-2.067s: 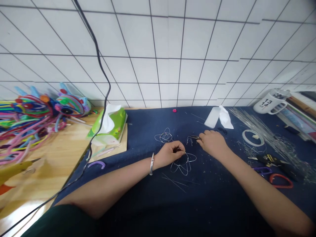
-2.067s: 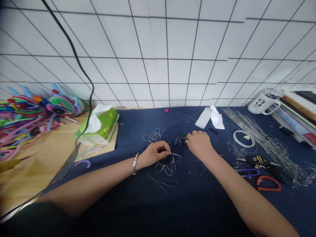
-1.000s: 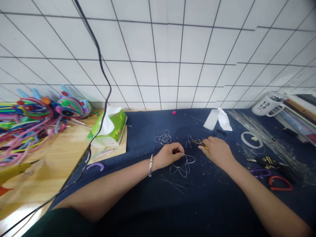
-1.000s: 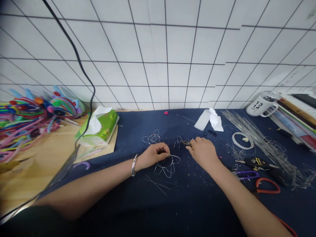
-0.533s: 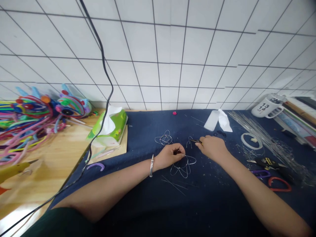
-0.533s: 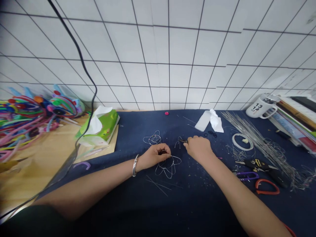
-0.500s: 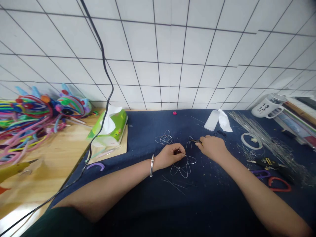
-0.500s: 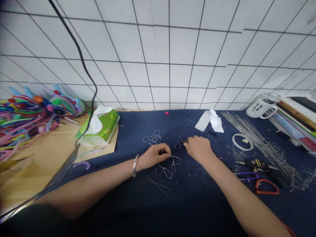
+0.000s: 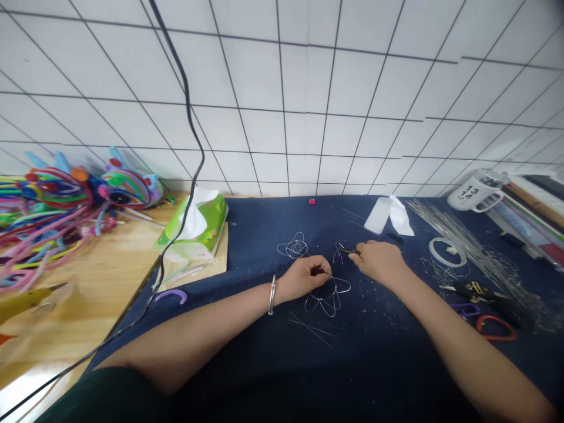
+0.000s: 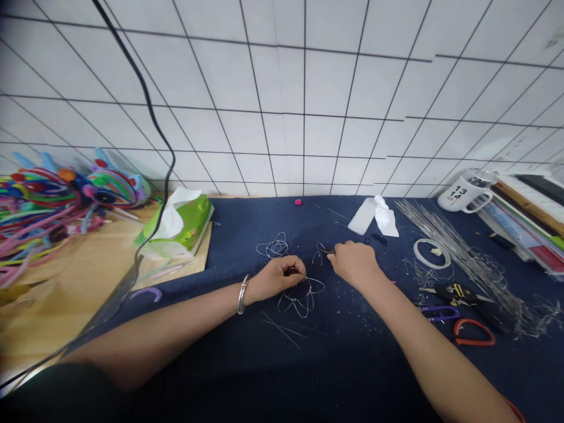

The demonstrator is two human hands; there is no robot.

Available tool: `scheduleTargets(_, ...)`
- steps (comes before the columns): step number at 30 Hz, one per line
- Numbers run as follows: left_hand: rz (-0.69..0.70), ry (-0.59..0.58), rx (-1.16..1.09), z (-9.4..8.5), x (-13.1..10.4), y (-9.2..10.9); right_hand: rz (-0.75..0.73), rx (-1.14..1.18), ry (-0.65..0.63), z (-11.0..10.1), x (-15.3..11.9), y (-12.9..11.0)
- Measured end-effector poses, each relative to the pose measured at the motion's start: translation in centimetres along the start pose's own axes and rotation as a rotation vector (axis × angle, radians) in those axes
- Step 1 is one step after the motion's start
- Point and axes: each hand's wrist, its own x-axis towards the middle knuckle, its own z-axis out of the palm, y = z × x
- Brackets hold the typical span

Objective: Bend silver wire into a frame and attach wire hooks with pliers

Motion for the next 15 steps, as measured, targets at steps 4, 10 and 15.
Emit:
scheduleTargets(4, 0.008, -0.009, -0.004, 0.0, 0.1, -0.2, 0.014, -0.014, 0.002, 0.0, -0.2, -0.7)
scheduleTargets(10, 0.007, -0.006, -0.010, 0.0, 0.0, -0.1, 0.020, -0.037, 0.051, 0.1, -0.5, -1.5)
scheduleTargets(15, -0.001, -0.007, 0.002, 0.0, -0.1, 0.2, -0.008, -0.025, 0.065, 0.5, -0.8, -1.2)
